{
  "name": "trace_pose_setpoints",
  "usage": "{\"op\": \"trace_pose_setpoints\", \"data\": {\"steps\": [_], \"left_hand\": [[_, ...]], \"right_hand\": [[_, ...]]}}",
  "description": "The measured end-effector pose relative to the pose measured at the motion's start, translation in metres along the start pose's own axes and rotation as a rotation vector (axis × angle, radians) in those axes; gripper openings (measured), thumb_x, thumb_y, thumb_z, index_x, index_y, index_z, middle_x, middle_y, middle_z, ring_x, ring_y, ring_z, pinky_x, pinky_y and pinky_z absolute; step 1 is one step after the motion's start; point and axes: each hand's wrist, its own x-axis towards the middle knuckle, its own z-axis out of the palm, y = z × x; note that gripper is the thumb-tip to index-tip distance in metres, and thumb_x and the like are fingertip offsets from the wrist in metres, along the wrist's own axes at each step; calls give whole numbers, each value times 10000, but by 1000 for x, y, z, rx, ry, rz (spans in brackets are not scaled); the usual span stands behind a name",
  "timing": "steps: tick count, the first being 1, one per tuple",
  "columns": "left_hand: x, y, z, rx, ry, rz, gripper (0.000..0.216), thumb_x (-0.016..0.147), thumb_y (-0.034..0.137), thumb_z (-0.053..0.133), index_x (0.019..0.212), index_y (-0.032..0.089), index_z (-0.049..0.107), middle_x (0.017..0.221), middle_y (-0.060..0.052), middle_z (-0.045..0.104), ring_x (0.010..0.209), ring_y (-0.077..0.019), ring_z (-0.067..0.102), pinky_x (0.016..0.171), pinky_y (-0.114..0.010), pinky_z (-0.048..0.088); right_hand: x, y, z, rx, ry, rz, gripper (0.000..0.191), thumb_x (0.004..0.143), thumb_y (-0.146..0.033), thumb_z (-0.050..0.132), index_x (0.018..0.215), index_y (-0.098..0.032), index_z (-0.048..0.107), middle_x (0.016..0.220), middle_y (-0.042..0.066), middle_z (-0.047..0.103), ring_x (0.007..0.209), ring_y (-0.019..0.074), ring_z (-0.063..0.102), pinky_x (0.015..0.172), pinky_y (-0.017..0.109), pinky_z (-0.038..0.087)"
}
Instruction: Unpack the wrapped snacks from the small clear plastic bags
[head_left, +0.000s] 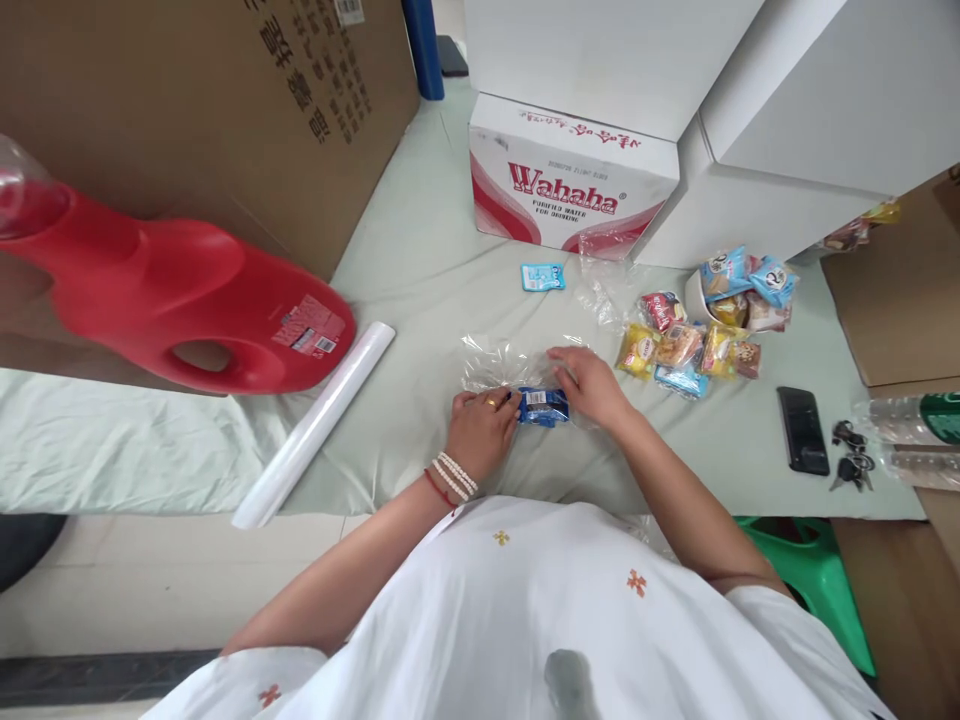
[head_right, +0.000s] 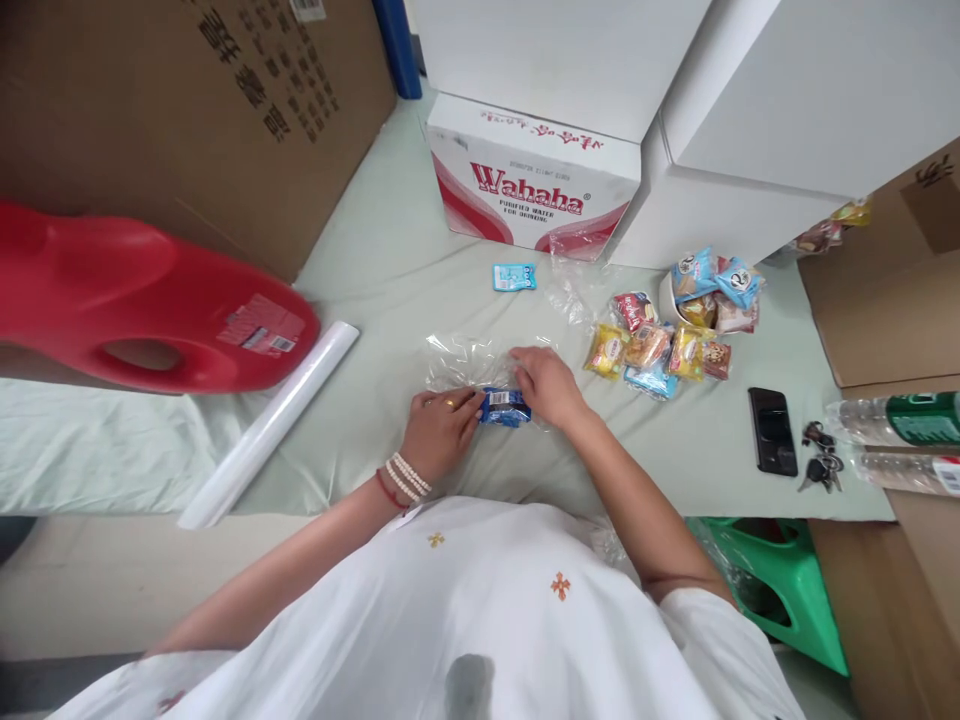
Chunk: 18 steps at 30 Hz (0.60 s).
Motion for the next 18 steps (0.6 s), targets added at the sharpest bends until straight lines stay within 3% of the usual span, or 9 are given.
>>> {"op": "trace_pose_setpoints", "data": {"steps": [2,4,6,9,11,13,16,18], "left_hand": [[-2,3,-1,34,-3,-27,351,1025,291,478,1298,251,695,1349,-134,696,1222,-316,625,994,-537,392],[-2,7,-1,71,-2,-53,344,1013,296,499,1281,255,710,1354,-136,688,1262,-344,577,977,-533,404],[-1,9,-1,97,10,-64,339,1006,303,509,1264,258,724,1353,-146,677,1285,-361,536,962,-526,414],[0,11,-1,114,27,-67,332,993,306,525,1245,269,737,1288,-167,676,1245,-366,526,927,-515,419],[-1,11,-1,113,21,-81,338,985,309,531,1252,274,735,1198,-176,682,1177,-370,537,892,-513,414],[-1,10,-1,93,9,-104,351,983,313,527,1267,276,729,1122,-182,675,1109,-372,544,866,-516,406],[-1,10,0,57,2,-124,333,983,320,522,1228,280,743,1056,-183,667,1054,-367,548,848,-514,400],[-2,7,2,41,6,-120,296,986,332,520,1135,279,770,1003,-171,673,1031,-356,558,846,-505,402]], "right_hand": [[24,2,-1,-131,5,43,462,1014,-230,468,1454,-120,556,1365,171,642,1284,294,531,1112,431,419],[47,1,2,-234,-52,80,598,970,-230,574,1536,-82,452,1389,199,613,1313,310,489,1114,420,401],[66,-1,5,-292,-129,123,672,916,-248,676,1527,-71,459,1338,212,635,1297,321,496,1080,404,409],[78,-5,-1,-233,-269,156,396,913,-218,676,1294,-111,673,1096,147,728,1102,265,610,918,312,453],[72,-10,-11,-141,-324,97,230,937,-179,619,1128,-136,741,947,80,742,917,201,647,806,260,441],[56,-18,-20,-81,-321,-35,218,956,-164,577,1090,-159,750,925,43,742,838,165,645,771,242,423],[19,-32,-25,-143,-362,-208,269,1002,-206,541,1180,-231,741,964,38,733,858,171,645,741,246,408],[-7,-37,-19,-251,-417,-236,322,1022,-212,516,1263,-281,718,980,53,717,871,188,639,706,258,398]]}}
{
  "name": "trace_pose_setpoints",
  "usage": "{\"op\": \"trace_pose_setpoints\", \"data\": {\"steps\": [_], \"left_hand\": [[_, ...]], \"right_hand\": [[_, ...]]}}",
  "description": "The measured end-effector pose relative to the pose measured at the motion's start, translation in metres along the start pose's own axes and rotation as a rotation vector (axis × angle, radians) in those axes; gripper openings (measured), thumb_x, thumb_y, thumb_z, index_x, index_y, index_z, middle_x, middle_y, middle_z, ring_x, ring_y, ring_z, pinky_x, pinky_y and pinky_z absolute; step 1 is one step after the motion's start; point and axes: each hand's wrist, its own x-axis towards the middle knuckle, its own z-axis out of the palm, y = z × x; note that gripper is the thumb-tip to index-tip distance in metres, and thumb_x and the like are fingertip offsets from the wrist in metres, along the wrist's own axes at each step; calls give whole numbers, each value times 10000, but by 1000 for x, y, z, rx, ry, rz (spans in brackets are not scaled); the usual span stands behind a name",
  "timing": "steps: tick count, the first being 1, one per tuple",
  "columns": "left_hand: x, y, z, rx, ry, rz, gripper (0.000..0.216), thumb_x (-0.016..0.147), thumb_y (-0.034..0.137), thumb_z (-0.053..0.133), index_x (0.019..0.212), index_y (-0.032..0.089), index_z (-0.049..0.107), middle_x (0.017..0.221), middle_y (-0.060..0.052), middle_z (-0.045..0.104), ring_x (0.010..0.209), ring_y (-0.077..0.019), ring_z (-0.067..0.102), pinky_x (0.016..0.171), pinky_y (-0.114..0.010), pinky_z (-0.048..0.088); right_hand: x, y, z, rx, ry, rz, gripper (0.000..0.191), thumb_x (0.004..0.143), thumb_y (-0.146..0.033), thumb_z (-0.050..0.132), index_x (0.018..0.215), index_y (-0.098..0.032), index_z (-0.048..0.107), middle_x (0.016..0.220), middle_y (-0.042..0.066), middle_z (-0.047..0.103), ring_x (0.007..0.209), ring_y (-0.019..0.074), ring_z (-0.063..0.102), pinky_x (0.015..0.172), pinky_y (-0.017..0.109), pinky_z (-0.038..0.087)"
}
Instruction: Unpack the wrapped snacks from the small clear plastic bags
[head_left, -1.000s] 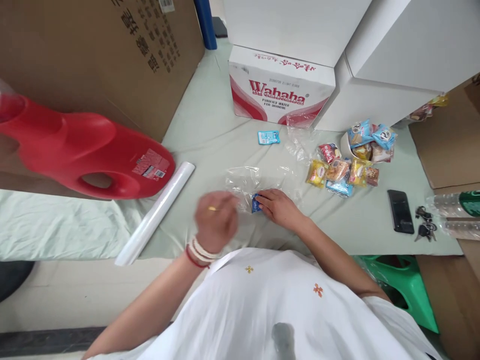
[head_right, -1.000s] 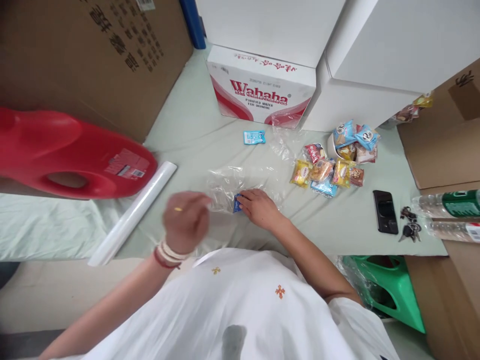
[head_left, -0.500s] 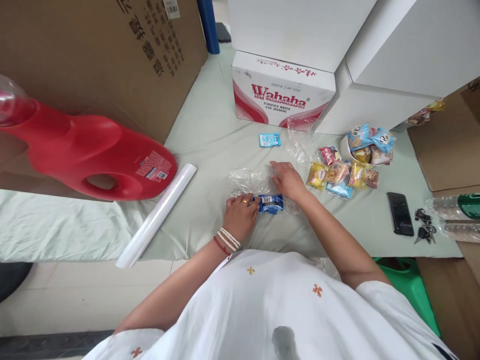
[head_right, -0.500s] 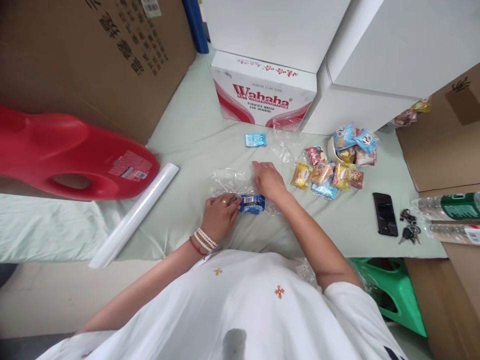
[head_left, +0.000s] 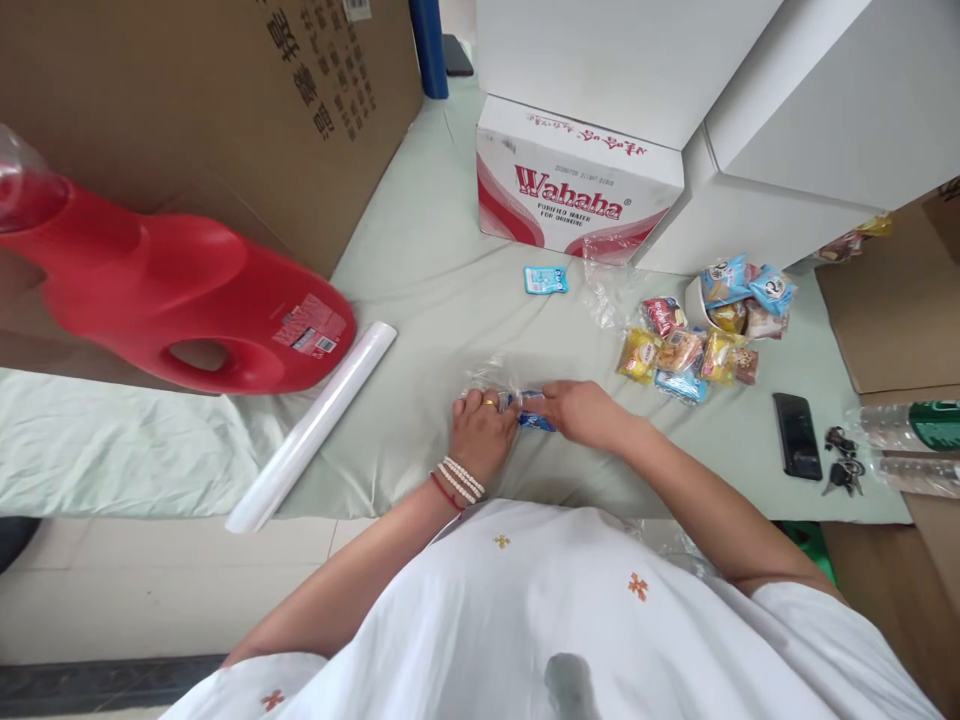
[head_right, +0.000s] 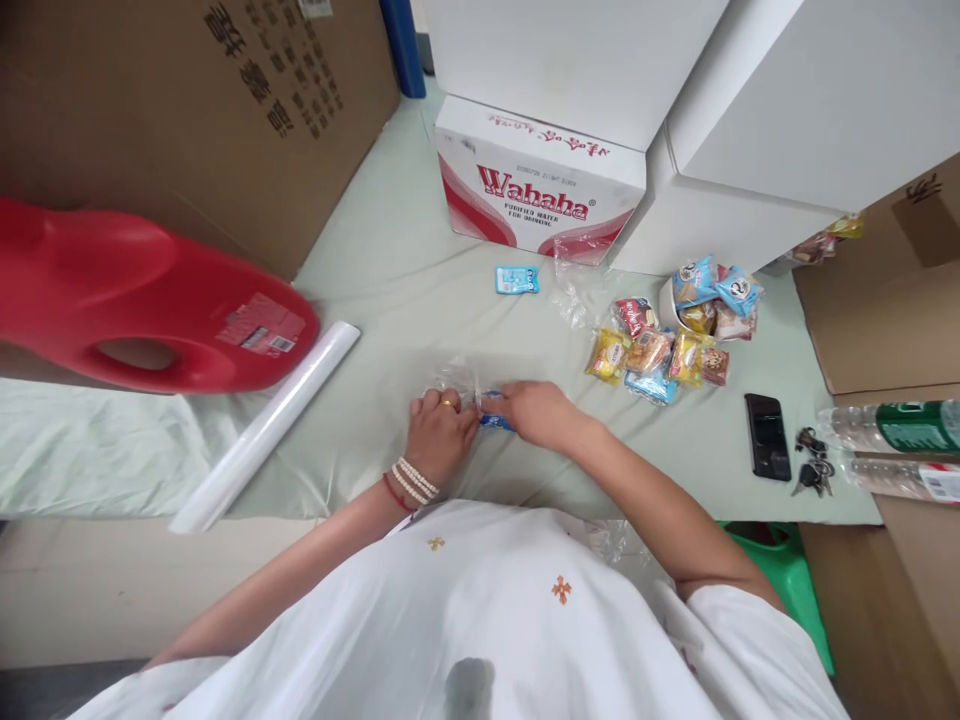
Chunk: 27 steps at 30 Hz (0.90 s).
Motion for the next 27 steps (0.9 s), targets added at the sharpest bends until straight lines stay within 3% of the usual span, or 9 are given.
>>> {"op": "trace_pose_setpoints", "data": {"steps": [5,10,14,16,18,20,23,25,27], "left_hand": [[-2,-28,5,-235,34,-36,270,959,307,517,980,230,775,906,-108,714,985,-302,607,887,-463,452],[7,-42,-10,-558,276,-421,306,935,327,468,1090,186,690,954,-64,713,870,-216,647,852,-365,526],[26,-15,-20,-360,436,-308,659,843,528,664,1379,162,551,1331,-174,621,1299,-340,533,1121,-520,410],[35,-4,-17,-255,355,-248,796,781,507,739,1469,187,496,1530,-207,480,1497,-408,330,1196,-600,293],[40,-3,-12,-201,214,-235,744,745,390,757,1436,204,550,1594,-200,422,1556,-436,219,1210,-642,244],[41,-13,-8,-188,91,-233,560,708,267,722,1263,208,678,1528,-181,512,1520,-433,308,1201,-625,280],[33,-36,-11,-216,3,-247,280,693,204,641,953,221,745,1218,-136,697,1274,-366,573,1104,-536,426],[26,-49,-16,-275,-30,-281,213,704,220,601,883,228,715,1003,-89,716,1052,-303,651,986,-471,500],[20,-55,-21,-365,-29,-345,260,701,237,584,942,220,682,901,-47,687,895,-246,651,886,-409,530]], "right_hand": [[-26,-11,35,-103,-29,19,503,1004,-117,489,1451,-320,595,1080,70,688,944,206,615,716,271,407],[-26,-21,40,-167,-50,39,591,981,-87,487,1530,-304,516,1075,98,687,935,227,606,721,296,435],[-20,-32,34,-180,-72,66,583,995,-129,479,1555,-288,489,1095,136,695,942,249,616,723,318,456],[-19,-35,32,-197,-87,79,576,1000,-140,469,1554,-297,491,1098,140,695,954,262,620,717,326,458],[-19,-36,33,-206,-87,84,561,1008,-149,455,1547,-300,500,1092,140,694,961,270,620,712,331,457],[-20,-35,35,-191,-73,84,546,1014,-153,452,1537,-296,513,1083,138,694,959,268,616,718,332,458],[-21,-33,38,-157,-49,87,552,1003,-134,473,1529,-294,523,1077,131,694,959,253,607,747,322,460],[-22,-32,40,-146,-40,85,562,1003,-126,473,1536,-299,516,1080,124,692,969,248,602,769,318,460],[-21,-33,41,-141,-35,79,567,1011,-130,463,1549,-302,502,1084,122,691,976,252,597,778,323,460]]}}
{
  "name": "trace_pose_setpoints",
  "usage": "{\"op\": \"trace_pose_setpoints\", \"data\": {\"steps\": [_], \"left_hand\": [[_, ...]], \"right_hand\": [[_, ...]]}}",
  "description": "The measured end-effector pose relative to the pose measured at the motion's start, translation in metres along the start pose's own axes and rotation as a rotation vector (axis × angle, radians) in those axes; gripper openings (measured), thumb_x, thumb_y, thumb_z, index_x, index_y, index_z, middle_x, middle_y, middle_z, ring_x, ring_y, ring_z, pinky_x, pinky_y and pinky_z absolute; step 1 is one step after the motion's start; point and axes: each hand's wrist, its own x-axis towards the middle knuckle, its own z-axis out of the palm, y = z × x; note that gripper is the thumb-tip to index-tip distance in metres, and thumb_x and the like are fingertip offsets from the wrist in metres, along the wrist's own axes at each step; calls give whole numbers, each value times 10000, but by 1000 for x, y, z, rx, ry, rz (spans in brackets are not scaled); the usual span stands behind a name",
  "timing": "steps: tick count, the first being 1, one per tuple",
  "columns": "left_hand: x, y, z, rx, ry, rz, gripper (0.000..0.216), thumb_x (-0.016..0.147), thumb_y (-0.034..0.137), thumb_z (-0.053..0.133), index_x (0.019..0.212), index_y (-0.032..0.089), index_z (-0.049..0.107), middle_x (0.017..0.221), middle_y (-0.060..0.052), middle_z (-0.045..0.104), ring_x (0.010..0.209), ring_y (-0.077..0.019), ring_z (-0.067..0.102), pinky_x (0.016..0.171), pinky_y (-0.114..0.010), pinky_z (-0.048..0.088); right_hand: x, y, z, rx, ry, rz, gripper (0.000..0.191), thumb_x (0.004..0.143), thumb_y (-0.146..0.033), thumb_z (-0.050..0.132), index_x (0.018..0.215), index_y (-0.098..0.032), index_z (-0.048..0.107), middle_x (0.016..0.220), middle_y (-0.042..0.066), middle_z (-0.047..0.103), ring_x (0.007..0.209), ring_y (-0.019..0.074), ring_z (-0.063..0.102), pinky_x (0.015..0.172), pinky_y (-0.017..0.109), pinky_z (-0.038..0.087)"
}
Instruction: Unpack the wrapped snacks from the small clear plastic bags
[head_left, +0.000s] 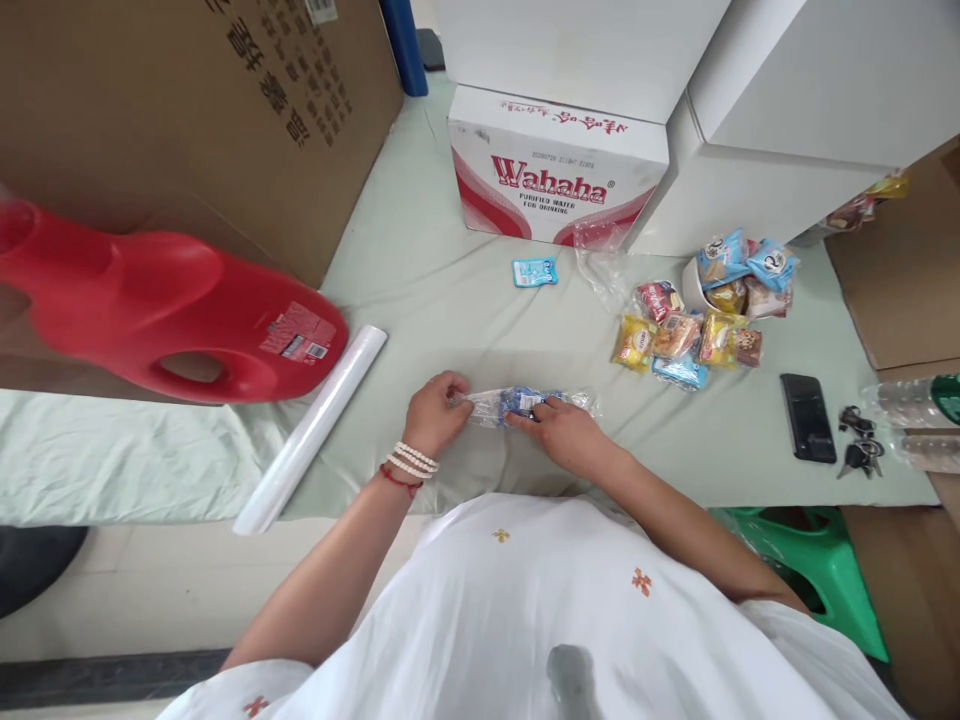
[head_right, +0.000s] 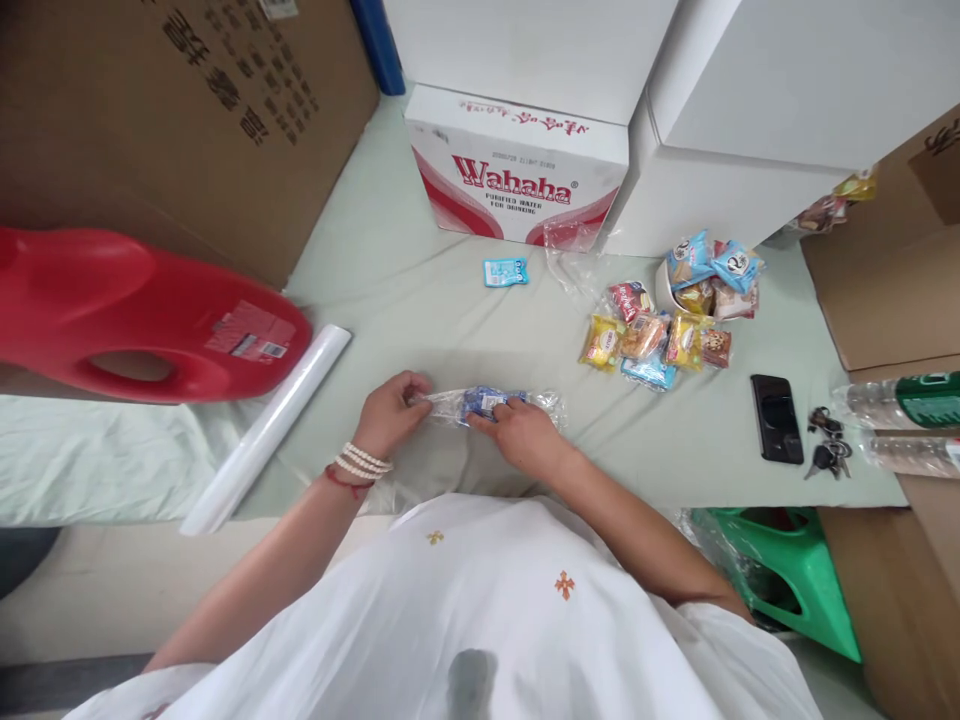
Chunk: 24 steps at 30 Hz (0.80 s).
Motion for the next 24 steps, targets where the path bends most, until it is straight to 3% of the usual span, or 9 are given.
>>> {"op": "trace_pose_setpoints", "data": {"steps": [4,8,10,13,16,19,22,24], "left_hand": [[-6,2,-9,-126,67,-94,517,676,280,649,1183,181,623,996,-49,665,757,-182,613,783,-357,539],[-12,13,-21,-281,-141,-134,257,711,404,698,854,191,682,688,11,610,625,-155,536,631,-301,477],[-16,22,-25,-492,-226,-163,275,729,454,715,756,186,663,592,33,553,557,-123,478,566,-270,422],[-19,42,-14,-787,-258,-183,310,687,448,785,771,172,672,602,37,565,535,-94,456,545,-250,398],[-19,61,11,-920,-291,-241,249,723,373,725,848,159,703,702,-11,666,567,-109,526,557,-260,440],[-18,70,35,-816,-271,-221,279,798,285,578,980,153,742,874,-69,744,672,-153,634,625,-295,524],[-19,68,47,-560,-155,-22,340,887,266,488,1056,166,766,1001,-96,752,845,-200,690,805,-358,582],[-21,63,51,-369,-96,147,357,937,270,463,1105,176,764,1053,-107,739,960,-226,689,923,-396,570]], "right_hand": [[1,-1,3,24,18,0,572,1006,-131,477,1551,-302,503,1079,127,688,966,255,591,780,326,459],[0,1,6,61,47,11,595,980,-83,498,1529,-312,531,1050,109,683,951,238,585,790,311,455],[-1,1,8,80,53,8,609,966,-59,507,1514,-322,546,1028,94,675,943,230,578,796,303,451],[-1,0,13,104,81,-9,617,956,-43,504,1512,-308,543,1023,94,651,950,231,559,826,309,453],[-4,-2,22,123,148,-5,596,962,-59,479,1521,-260,525,1045,111,611,989,255,527,880,352,470],[-16,1,31,217,209,-36,596,960,-106,498,1549,-190,465,1078,129,582,1021,272,506,934,418,489],[-35,11,34,416,273,-140,678,961,-169,540,1605,-153,330,1202,163,577,1111,281,511,990,457,495],[-45,18,36,530,350,-139,627,994,-209,512,1596,-188,335,1233,149,595,1140,267,533,1003,447,498]]}}
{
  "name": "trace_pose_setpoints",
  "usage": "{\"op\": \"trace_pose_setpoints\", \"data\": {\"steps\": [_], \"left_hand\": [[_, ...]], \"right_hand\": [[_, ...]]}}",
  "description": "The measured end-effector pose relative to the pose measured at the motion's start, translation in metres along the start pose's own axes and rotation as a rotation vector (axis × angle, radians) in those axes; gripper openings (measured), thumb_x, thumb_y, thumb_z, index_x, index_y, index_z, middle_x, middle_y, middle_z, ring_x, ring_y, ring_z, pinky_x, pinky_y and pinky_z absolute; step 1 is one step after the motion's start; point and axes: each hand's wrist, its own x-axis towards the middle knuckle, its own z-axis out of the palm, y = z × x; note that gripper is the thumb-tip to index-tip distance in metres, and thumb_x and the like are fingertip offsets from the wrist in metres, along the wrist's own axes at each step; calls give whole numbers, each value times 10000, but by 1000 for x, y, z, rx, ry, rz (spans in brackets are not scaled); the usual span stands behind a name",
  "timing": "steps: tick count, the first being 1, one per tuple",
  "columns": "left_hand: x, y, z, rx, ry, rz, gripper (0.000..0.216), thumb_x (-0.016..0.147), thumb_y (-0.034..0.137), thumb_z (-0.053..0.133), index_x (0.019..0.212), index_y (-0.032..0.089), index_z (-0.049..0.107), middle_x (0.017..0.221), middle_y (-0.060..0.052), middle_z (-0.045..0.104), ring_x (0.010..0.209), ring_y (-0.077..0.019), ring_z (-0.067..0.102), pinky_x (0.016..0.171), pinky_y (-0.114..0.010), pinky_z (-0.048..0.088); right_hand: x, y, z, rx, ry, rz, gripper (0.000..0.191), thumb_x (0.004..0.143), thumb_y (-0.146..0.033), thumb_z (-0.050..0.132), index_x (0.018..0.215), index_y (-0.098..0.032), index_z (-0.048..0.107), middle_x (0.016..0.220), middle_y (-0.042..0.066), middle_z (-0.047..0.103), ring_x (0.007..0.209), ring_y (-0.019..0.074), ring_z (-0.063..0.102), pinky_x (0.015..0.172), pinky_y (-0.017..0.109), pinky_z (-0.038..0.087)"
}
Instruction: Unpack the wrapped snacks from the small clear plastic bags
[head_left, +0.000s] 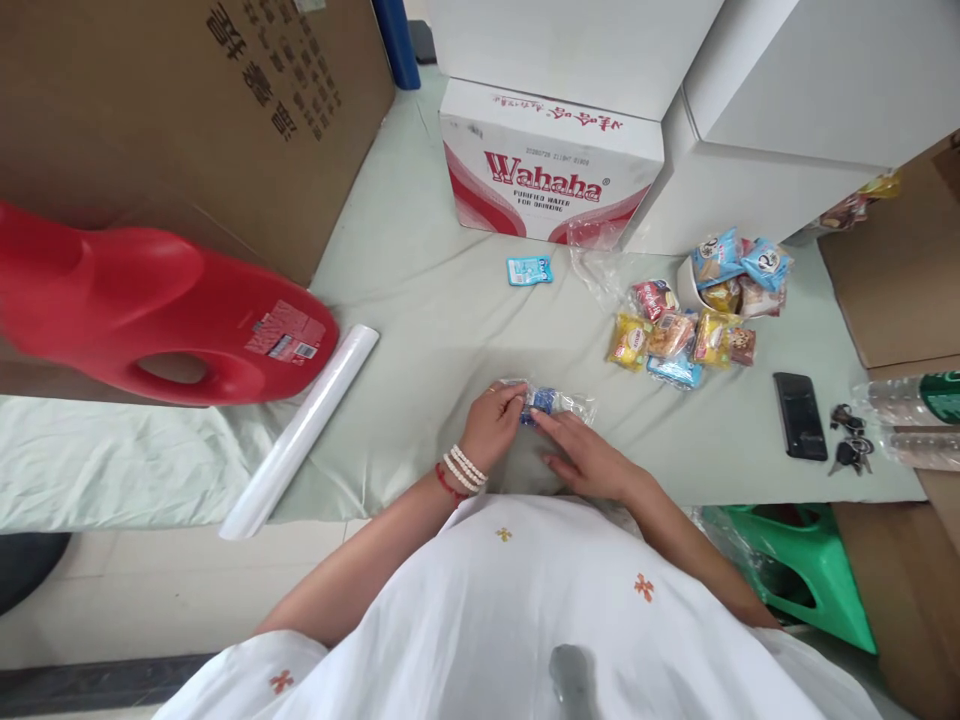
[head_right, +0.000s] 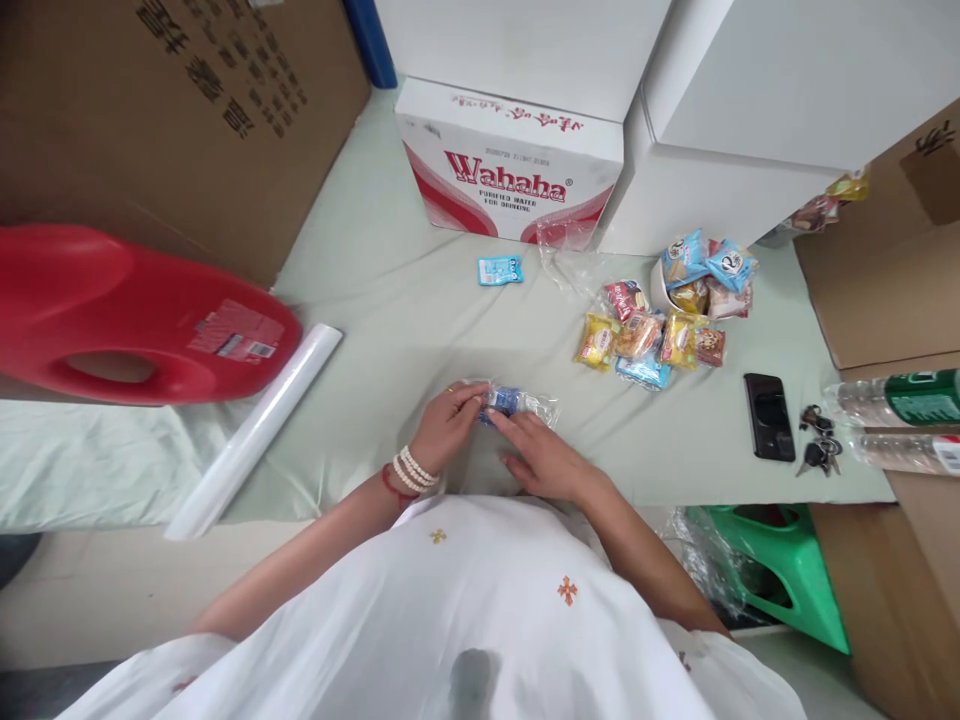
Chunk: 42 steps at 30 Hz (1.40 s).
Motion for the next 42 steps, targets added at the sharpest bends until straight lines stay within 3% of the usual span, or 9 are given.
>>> {"op": "trace_pose_setpoints", "data": {"steps": [6,10,13,17,24,27,31,35,42], "left_hand": [[-14,-8,15,494,-13,271,407,960,192,483,1330,173,652,1157,-147,671,1030,-250,658,891,-381,572],[-23,-2,22,763,-28,237,441,1002,189,432,1412,188,594,1196,-153,673,1097,-269,651,766,-322,557],[-27,5,21,893,-87,145,478,1029,193,374,1475,211,546,1263,-153,665,981,-247,688,679,-306,536],[-27,13,23,952,-134,110,507,1031,173,333,1499,212,525,1294,-177,649,868,-226,709,646,-306,525],[-24,4,13,770,-87,100,413,983,225,434,1312,124,663,1284,-209,659,736,-222,694,628,-338,507],[-23,-12,-8,532,-1,137,373,968,285,472,1251,177,690,1153,-121,709,760,-199,673,725,-336,537],[-15,-29,-20,371,283,17,357,953,357,495,1172,160,695,1110,-133,666,880,-239,657,868,-403,546],[-7,-32,-6,483,196,46,309,874,419,640,1034,160,690,1103,-167,652,1080,-344,602,975,-519,502],[-23,-6,1,191,258,200,242,902,359,615,1080,195,605,1038,-99,648,978,-257,639,852,-414,566]], "right_hand": [[-6,14,5,-292,433,545,376,977,-337,583,1305,-162,633,1213,188,574,1173,339,490,1022,536,465],[-5,15,0,-322,361,567,105,918,-240,615,963,-183,691,1392,180,518,1307,348,428,1072,513,424],[3,9,-17,-147,296,609,74,924,-247,586,908,-203,644,1109,114,651,993,244,598,879,359,482],[41,-4,-30,35,237,627,80,939,-287,586,894,-222,600,765,-7,640,710,172,570,674,264,386],[105,-4,1,1,152,580,88,980,-211,534,946,-199,615,880,53,682,817,200,595,729,290,398],[98,6,10,88,192,448,187,1015,-188,448,968,-187,629,966,81,673,939,203,605,852,303,446],[85,17,14,233,260,352,234,1002,-155,420,1038,-191,648,1029,75,654,1004,189,604,921,309,468],[84,15,14,289,268,373,225,990,-169,441,1027,-189,662,1023,72,644,996,188,611,924,320,480],[62,-13,6,368,342,388,352,1051,-481,465,1160,-211,662,1084,88,640,1049,208,618,977,386,514]]}}
